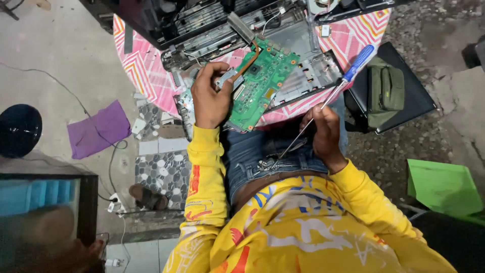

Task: Removing screws and RAM modules from a laptop motherboard using a screwdriver.

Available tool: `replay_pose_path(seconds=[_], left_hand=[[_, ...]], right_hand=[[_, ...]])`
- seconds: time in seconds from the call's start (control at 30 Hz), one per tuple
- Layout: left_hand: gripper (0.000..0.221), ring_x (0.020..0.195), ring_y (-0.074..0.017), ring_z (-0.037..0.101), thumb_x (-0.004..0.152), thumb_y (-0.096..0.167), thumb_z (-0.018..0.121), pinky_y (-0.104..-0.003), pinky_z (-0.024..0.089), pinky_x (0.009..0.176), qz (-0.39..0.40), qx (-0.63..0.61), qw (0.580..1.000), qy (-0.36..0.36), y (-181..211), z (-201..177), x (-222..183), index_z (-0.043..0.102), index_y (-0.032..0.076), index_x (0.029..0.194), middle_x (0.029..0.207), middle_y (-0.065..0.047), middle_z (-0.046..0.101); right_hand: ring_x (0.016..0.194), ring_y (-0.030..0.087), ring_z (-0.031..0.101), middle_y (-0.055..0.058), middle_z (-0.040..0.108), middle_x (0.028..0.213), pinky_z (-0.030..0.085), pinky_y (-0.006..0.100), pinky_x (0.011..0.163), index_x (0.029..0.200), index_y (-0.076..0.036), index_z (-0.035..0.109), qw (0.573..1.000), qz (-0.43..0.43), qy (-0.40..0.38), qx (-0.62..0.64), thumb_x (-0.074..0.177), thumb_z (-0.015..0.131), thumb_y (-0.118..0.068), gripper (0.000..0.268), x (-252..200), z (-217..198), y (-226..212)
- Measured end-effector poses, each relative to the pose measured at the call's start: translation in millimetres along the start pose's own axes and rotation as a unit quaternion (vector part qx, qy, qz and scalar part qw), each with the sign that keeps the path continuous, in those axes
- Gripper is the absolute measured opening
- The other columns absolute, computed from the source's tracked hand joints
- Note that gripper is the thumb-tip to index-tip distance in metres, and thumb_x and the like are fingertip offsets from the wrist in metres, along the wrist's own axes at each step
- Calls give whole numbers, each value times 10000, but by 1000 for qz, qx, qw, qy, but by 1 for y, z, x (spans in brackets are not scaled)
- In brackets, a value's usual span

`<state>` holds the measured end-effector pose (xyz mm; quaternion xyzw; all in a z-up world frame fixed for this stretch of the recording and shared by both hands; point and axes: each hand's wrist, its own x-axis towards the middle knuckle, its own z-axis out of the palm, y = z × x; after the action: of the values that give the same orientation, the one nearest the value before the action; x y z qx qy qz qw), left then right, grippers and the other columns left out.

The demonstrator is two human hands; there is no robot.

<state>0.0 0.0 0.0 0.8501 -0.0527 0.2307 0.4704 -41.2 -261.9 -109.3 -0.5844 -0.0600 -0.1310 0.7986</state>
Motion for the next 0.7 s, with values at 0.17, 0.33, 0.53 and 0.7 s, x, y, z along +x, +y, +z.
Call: replay_pose_path(seconds=[0.17, 0.33, 0.53, 0.7], left_hand=[[347, 920, -131, 661, 826, 45, 711, -246, 533, 773, -101, -133, 986, 1, -16, -1, 1, 651, 118, 1160, 1014, -102, 710], [472, 795, -37, 646, 828, 11, 742, -179, 562, 697, -158, -196, 967, -36, -31, -6, 2, 619, 108, 1273, 1032, -109, 721], [485, 772, -54, 671, 799, -64, 712, -183, 559, 687, -166, -217, 960, -65, -22, -12, -1, 635, 101, 1248, 956, -101, 721], [454, 832, -82, 684, 800, -70, 687, -190, 573, 714, -128, -232, 953, -144, 11, -3, 12, 632, 81, 1225, 993, -116, 705]], right_hand=[[465, 219, 605, 143, 548, 545, 512, 292, 468, 750, -26, 530, 1000, 1, 3, -7, 1039, 518, -307, 403, 1, -4, 6], [451, 219, 600, 132, 545, 521, 498, 302, 471, 712, -17, 560, 999, -20, -6, -28, 1033, 536, -282, 417, 4, -5, 10], [420, 217, 598, 127, 559, 490, 503, 310, 455, 693, -13, 579, 999, -36, -10, -38, 1025, 547, -254, 411, 7, -8, 11], [438, 218, 598, 118, 562, 484, 482, 304, 478, 676, -27, 592, 998, -15, -25, -59, 1021, 538, -272, 427, 6, -5, 2]])
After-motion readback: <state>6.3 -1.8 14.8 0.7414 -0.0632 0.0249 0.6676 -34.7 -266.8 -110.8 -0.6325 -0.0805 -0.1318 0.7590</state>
